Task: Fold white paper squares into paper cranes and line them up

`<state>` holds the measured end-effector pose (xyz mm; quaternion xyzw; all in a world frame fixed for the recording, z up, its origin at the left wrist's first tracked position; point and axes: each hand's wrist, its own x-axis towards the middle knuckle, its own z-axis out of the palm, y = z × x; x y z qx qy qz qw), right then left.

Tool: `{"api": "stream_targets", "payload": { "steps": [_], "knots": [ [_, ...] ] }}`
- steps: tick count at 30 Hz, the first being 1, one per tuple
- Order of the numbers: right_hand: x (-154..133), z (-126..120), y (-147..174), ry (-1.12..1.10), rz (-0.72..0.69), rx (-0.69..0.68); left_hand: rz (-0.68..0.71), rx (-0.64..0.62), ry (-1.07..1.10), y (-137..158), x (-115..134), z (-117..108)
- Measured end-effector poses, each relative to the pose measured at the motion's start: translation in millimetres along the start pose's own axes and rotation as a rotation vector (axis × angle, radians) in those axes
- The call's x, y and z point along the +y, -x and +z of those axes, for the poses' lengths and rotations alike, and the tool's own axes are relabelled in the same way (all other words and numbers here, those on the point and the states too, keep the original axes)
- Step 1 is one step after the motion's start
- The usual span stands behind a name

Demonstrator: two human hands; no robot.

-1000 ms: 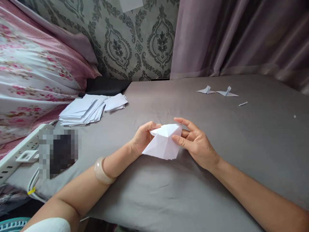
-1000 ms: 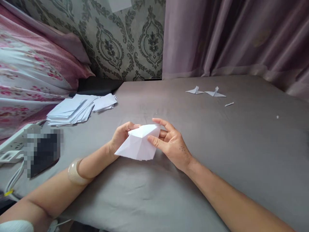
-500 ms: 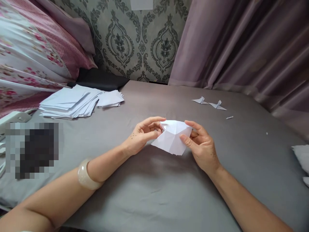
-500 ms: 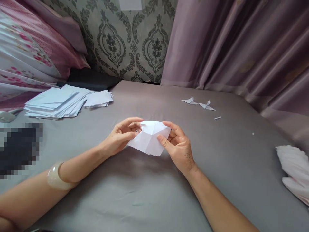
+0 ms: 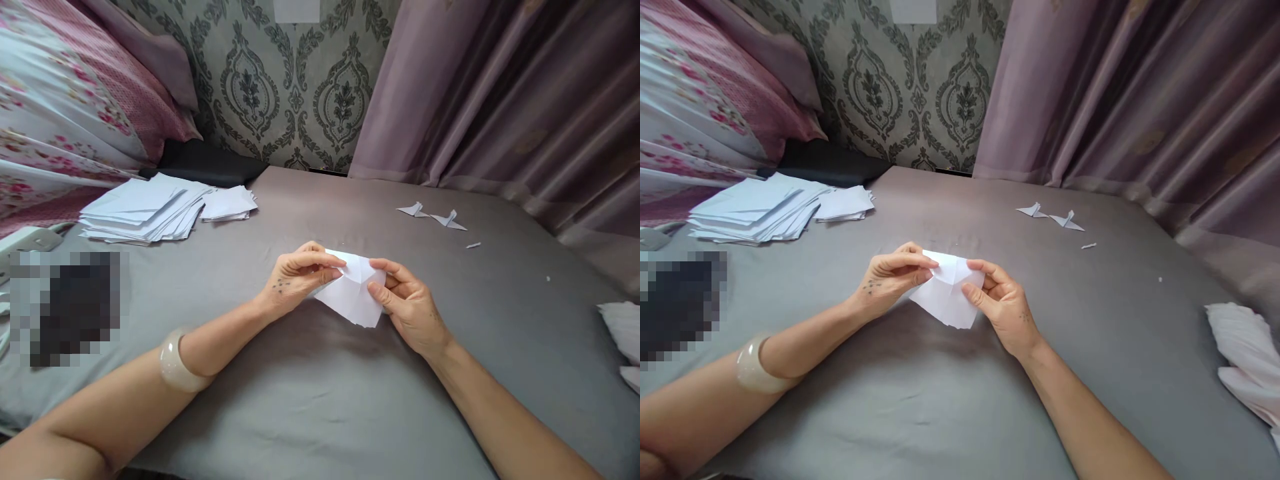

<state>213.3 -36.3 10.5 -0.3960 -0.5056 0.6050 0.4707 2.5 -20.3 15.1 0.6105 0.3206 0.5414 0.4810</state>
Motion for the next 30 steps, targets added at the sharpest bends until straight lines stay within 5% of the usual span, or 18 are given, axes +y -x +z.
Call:
{"api": "stream_targets", "payload": {
  "steps": [5, 14, 24, 27, 30],
  "knots": [
    [-1.0, 1.8, -0.6, -0.109, 0.151, 0.006, 0.132, 0.072, -0.243, -1.5, 1.0, -0.9],
    [-1.5, 2.0, -0.2, -0.165, 0.225, -0.002, 0.332, 0.067, -0.521, -1.3, 0.1, -3.2],
    [-2.1, -0.7, -3.7, -0.153, 0.276, -0.021, 0.339, -0.002, -0.562, 0.5, 7.7, -0.9],
    [-1.0, -4.4, -5.5, 0.051, 0.214, -0.005, 0.346, -0.012, -0.525, 0.5, 7.4, 0.4],
    [-5.7, -4.2, -4.7, 0.491, -0.1, 0.211, 0.381, -0.018, -0.517, 0.2, 4.5, 0.4]
  ]
}}
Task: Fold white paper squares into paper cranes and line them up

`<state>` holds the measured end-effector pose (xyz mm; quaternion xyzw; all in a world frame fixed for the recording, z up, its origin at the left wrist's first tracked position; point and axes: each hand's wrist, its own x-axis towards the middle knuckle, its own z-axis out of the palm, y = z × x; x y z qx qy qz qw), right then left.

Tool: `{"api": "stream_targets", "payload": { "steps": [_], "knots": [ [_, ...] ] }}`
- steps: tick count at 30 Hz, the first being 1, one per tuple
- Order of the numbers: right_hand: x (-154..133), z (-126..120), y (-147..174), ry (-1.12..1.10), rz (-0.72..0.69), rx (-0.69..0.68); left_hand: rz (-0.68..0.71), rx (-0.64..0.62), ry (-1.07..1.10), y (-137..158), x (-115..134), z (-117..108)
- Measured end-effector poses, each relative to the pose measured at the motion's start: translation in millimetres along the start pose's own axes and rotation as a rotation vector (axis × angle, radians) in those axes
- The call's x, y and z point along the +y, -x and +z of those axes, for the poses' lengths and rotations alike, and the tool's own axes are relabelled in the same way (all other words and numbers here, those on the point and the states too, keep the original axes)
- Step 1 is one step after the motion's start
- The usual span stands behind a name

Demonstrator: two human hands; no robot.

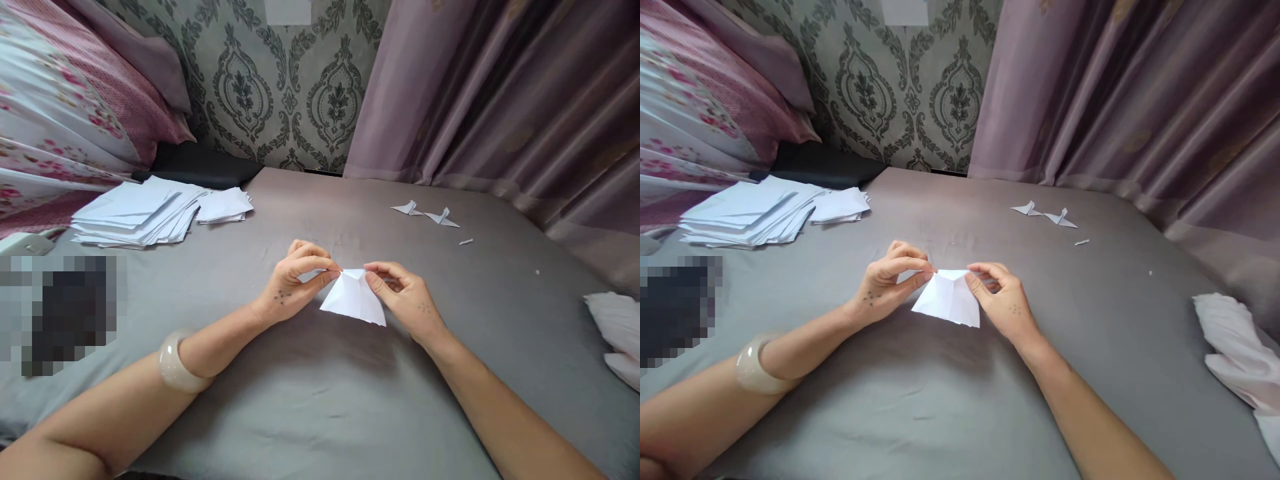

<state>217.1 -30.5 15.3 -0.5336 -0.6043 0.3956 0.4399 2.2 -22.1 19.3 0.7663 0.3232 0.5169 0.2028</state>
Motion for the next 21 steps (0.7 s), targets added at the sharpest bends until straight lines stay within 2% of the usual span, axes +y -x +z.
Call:
{"api": "stream_targets", "payload": {
  "steps": [2, 3, 4, 7, 9, 14, 21],
  "knots": [
    [-8, 0, 3, 0.212, -0.243, 0.178, 0.034, -0.004, -0.006, 1, -1, 1],
    [-13, 0, 5, 0.25, -0.324, 0.191, 0.045, -0.01, -0.014, 1, 0, 1],
    [-18, 1, 8, 0.249, -0.363, 0.144, 0.053, -0.018, -0.024, 2, 0, 2],
    [-28, 6, 16, 0.215, -0.389, -0.006, 0.068, -0.046, -0.039, 3, 4, 3],
    [-30, 10, 20, 0.222, -0.384, -0.045, 0.067, -0.057, -0.034, 3, 6, 4],
    [-29, 14, 21, 0.297, -0.424, -0.043, 0.033, -0.083, 0.007, 4, 7, 5],
    [-31, 12, 23, 0.343, -0.48, -0.055, -0.119, -0.135, 0.179, 7, 2, 4]
  ]
}}
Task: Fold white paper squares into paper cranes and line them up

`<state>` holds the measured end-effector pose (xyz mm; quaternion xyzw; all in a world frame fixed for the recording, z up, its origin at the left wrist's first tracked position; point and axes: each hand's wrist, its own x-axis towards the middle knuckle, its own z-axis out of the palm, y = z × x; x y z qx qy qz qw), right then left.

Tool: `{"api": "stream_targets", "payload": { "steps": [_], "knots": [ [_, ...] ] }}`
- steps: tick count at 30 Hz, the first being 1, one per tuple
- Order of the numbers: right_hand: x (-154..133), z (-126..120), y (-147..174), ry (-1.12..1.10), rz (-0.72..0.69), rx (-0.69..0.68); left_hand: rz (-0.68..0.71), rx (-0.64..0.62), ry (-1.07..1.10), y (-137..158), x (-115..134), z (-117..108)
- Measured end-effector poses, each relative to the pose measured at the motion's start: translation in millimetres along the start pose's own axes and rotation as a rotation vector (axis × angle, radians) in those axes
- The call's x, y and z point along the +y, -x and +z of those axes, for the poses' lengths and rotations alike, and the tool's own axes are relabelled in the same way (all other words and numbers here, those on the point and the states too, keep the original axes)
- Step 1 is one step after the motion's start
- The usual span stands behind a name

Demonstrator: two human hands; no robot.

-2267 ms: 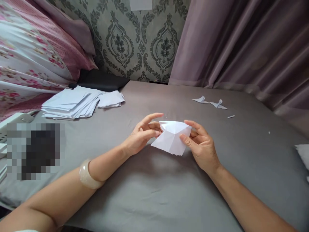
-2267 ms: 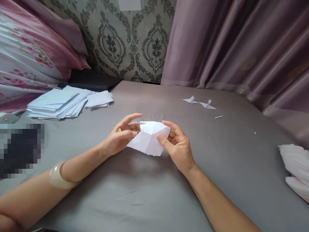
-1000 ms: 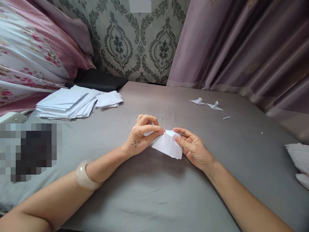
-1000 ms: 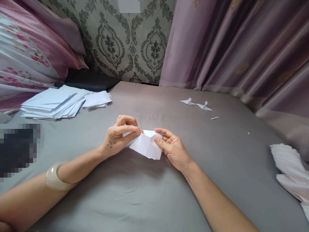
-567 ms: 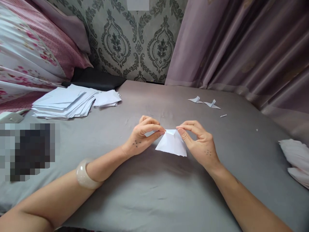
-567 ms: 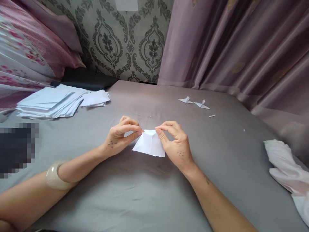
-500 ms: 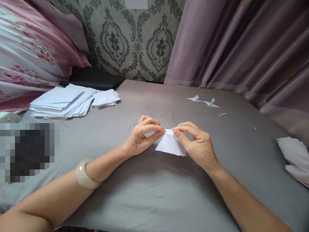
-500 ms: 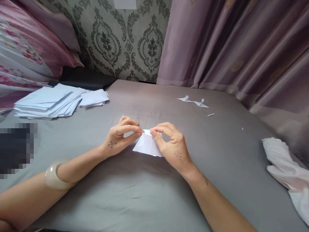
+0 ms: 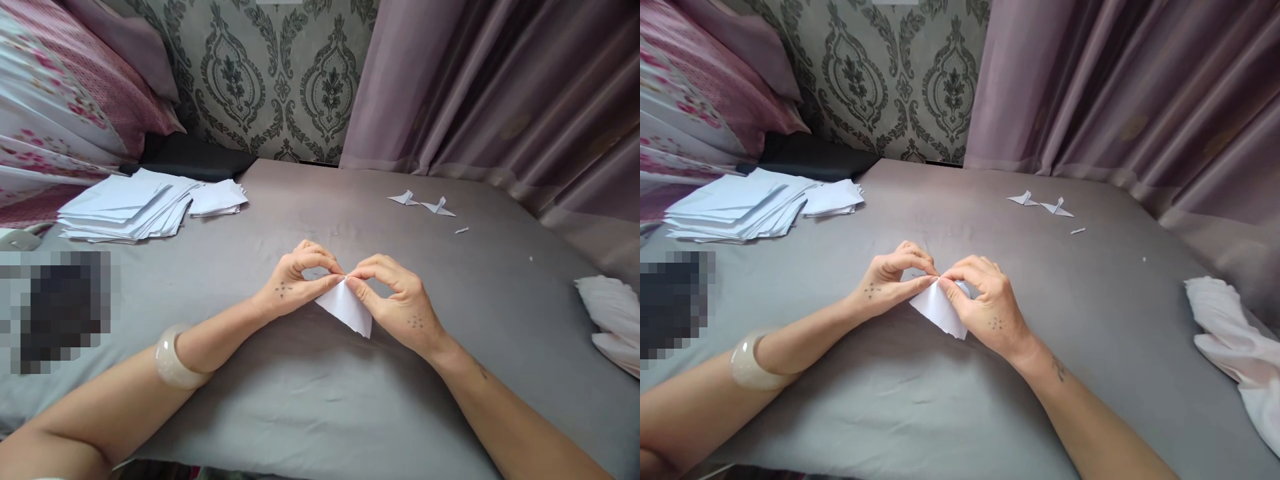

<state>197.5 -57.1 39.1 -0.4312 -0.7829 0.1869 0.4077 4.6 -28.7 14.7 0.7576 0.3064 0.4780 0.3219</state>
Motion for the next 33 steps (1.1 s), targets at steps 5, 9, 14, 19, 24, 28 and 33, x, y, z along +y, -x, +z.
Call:
{"api": "stream_targets", "payload": {
  "steps": [5, 9, 14, 19, 24, 28, 33],
  "knots": [
    [0, 0, 1, -0.032, -0.003, -0.009, -0.121, -0.042, 0.093, 1, 0, 0],
    [1, 0, 2, -0.065, 0.009, -0.037, -0.131, -0.05, 0.114, 2, 0, 0],
    [3, -1, 1, -0.101, 0.055, -0.049, -0.171, -0.089, 0.144, 1, 0, -1],
    [6, 0, 1, -0.104, 0.068, -0.018, -0.204, -0.092, 0.154, 2, 5, -3],
    [7, 4, 4, -0.04, 0.009, 0.04, -0.13, -0.042, 0.027, 1, 10, 0],
    [3, 6, 7, 0.016, -0.073, 0.075, -0.047, 0.016, -0.019, 1, 10, 5],
    [-2, 7, 7, 0.059, -0.13, 0.115, -0.027, 0.065, -0.055, 2, 13, 7]
  ]
}}
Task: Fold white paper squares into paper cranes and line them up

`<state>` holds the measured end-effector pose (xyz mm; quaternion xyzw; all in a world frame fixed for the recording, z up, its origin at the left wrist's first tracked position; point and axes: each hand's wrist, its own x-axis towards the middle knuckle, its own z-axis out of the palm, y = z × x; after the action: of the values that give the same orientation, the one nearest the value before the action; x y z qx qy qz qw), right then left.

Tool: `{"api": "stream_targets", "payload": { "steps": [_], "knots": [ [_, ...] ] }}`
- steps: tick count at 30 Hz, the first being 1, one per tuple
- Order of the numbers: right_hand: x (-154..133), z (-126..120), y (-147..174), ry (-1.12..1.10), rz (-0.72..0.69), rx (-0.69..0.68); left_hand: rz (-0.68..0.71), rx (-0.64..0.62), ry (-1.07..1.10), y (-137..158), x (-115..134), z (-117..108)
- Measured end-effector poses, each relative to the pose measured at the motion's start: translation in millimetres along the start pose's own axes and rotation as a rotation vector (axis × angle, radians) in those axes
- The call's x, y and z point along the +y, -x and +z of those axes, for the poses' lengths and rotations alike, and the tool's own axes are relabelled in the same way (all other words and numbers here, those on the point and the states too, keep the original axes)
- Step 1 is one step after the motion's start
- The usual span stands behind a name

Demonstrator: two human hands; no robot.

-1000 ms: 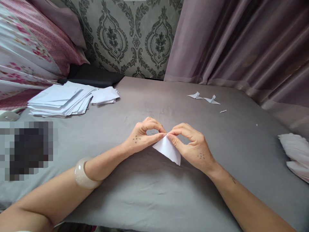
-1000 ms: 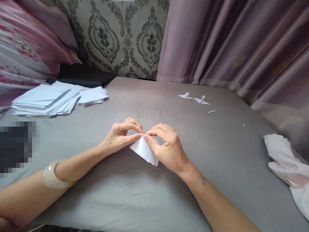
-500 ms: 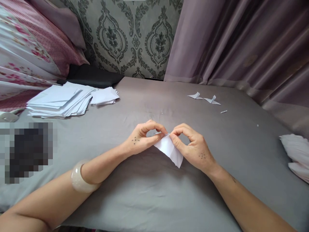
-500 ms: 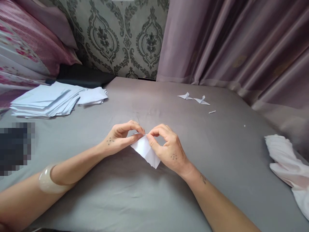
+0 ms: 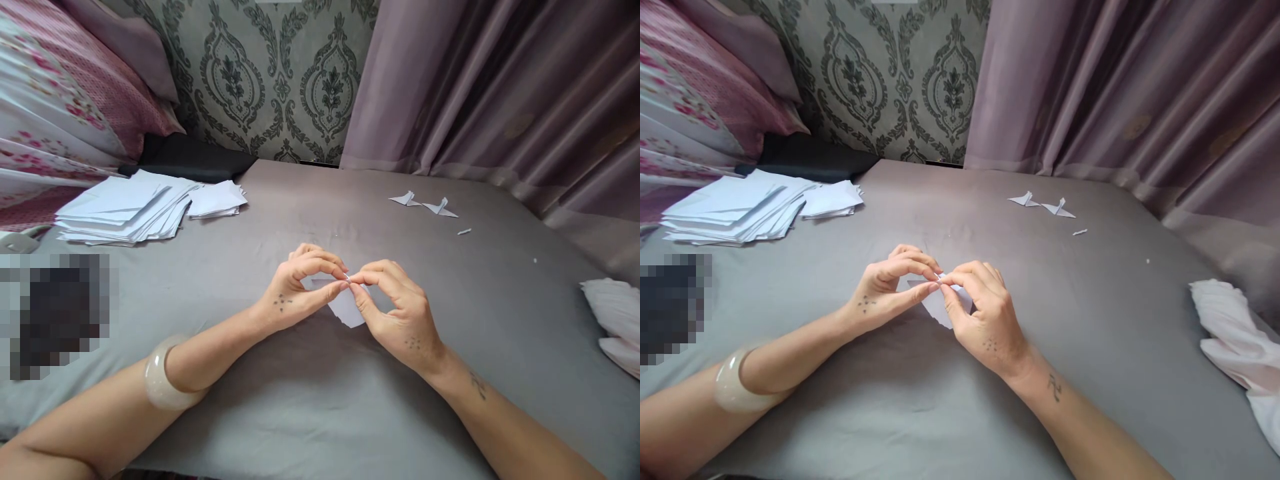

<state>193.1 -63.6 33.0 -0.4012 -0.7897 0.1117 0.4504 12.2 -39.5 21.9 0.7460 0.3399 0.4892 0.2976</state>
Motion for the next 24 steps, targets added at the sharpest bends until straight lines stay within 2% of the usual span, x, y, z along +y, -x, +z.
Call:
{"api": "stream_targets", "payload": {
  "steps": [8, 20, 24],
  "knots": [
    [-4.9, 0.6, 1.5, 0.026, -0.002, -0.002, 0.085, 0.015, -0.094, 0.9, 3.0, 0.4],
    [-7.0, -2.9, -0.5, 0.089, -0.031, 0.038, 0.112, -0.028, -0.153, 2.6, 8.2, 0.8],
    [-7.1, -3.0, -1.2, 0.057, 0.019, 0.07, 0.08, -0.039, -0.12, 2.9, 5.3, 0.2]
  ]
}}
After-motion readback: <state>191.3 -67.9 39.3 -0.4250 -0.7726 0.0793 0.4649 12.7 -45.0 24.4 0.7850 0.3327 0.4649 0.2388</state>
